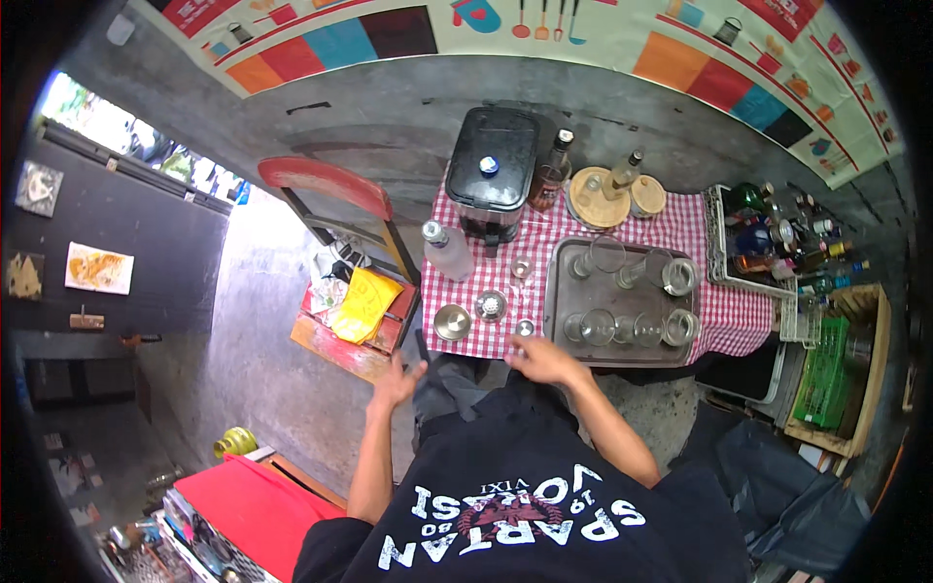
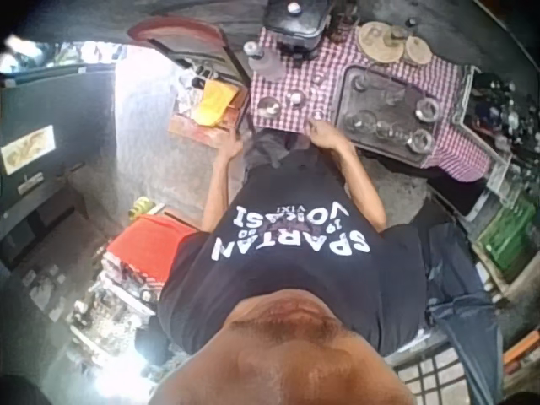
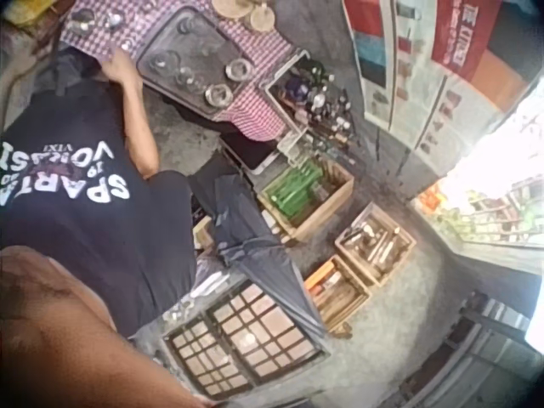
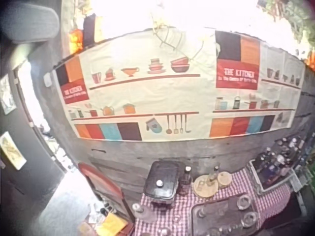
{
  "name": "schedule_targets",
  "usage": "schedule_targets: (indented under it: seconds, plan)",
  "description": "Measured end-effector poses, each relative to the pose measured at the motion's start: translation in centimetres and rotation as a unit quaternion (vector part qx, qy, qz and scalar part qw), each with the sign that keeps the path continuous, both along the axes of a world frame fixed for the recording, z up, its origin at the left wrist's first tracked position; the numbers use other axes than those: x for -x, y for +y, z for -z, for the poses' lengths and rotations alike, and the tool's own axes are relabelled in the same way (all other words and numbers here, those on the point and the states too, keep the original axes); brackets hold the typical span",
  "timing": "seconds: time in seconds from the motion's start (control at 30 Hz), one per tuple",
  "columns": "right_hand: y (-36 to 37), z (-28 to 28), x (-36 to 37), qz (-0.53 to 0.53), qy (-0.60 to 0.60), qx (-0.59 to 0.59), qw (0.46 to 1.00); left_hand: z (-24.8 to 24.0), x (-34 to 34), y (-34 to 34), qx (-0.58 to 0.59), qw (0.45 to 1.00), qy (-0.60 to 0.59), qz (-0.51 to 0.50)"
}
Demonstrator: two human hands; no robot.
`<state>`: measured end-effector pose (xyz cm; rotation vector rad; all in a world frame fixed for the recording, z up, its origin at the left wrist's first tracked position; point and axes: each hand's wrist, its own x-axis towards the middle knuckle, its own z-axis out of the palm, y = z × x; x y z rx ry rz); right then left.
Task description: The recorder is preparing a cocktail, shaking ingredients in a metal shaker and pouring the contents into several small glasses on a tray.
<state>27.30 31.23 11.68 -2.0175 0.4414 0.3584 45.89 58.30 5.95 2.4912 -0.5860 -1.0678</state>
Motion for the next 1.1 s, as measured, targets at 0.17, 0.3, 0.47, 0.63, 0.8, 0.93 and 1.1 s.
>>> schedule_targets:
  seconds: [0.17, 0.3, 0.47, 0.63, 0.8, 0.93, 1.1]
  plan:
    - [-5.7, -8.0, -9.2, 0.141, -0.294, 0.077, 0.942, -10.1, -4.9, -9.1, 0.237, 0.969, -0.002, -0.072]
    - [-8.3, -11.5, -16.1, 0.228, -0.339, 0.217, 0.886, -13.1, -7.3, -14.5, 0.374, 0.925, -0.057, -0.038]
    - [-11.7, -10.8, -19.8, 0.114, -0.156, 0.376, 0.906, -10.9, -8.3, -19.7, 0.499, 0.863, -0.074, 0.027]
    - [-9.9, -9.8, -18.5, 0.140, -0.201, 0.328, 0.912, -7.1, -7.7, -20.4, 0.466, 0.883, -0.028, 0.051]
    - [-3.5, -15.1, -16.8, 0.101, -0.274, 0.180, 0.940, -6.1, -7.8, -19.2, 0.495, 0.864, -0.054, 0.080]
    - [-2.5, -13.4, -15.7, 0.052, -0.279, 0.221, 0.933, -6.4, -8.5, -19.8, 0.506, 0.853, -0.019, 0.128]
    - [-3.3, -13.2, -16.9, 0.000, -0.266, 0.239, 0.934, -6.6, -9.3, -20.4, 0.477, 0.870, -0.041, 0.118]
